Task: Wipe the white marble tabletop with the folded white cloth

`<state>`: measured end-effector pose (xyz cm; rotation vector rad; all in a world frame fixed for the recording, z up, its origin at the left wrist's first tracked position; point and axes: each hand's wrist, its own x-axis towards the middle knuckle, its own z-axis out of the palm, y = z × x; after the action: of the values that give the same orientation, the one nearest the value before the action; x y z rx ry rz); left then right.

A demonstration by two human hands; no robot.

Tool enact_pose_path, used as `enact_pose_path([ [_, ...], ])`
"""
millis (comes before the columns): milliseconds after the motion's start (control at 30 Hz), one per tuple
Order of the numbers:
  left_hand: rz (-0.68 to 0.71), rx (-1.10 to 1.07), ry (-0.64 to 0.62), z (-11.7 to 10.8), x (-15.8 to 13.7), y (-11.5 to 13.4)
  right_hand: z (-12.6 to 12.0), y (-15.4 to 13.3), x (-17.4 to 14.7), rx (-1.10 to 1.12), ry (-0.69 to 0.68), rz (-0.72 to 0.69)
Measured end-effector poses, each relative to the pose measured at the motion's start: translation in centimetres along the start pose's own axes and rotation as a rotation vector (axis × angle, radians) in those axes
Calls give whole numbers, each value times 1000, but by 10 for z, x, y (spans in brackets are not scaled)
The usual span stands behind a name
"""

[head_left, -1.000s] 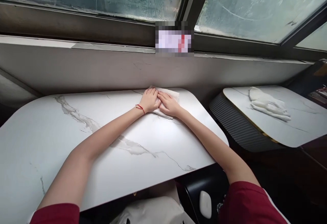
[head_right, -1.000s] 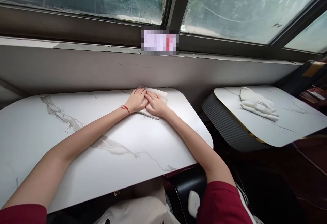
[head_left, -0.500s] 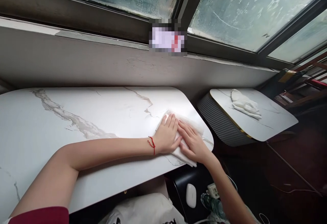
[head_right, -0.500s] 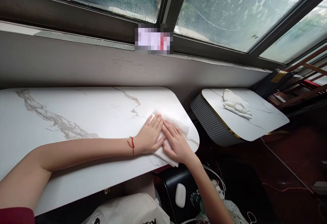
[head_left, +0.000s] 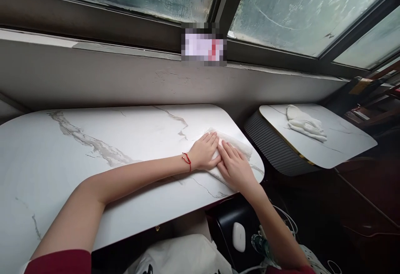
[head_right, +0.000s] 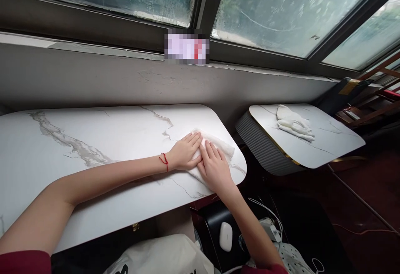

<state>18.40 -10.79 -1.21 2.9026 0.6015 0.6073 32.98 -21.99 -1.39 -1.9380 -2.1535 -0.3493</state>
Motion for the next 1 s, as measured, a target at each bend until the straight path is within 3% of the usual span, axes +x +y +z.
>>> enact_pose_path([
  [167,54,-42,-25,-6,11,-43,0,8,43,-36,-95,-35],
  [433,79,-73,-143,-29,12,-113,-9,8,122,-120,-387,-26],
  [567,-31,11,-127,-35,9,-125,-7,-5,154,-194,-349,32],
  [700,-58,38,-116,-36,7,-132,2,-6,171,-112,-300,74],
  [833,-6,-6,-138,-37,8,-145,21,9,182,-9,-193,60],
  [1000,-65,-25,-182,-37,24,-156,47,35,194,166,-164,12],
])
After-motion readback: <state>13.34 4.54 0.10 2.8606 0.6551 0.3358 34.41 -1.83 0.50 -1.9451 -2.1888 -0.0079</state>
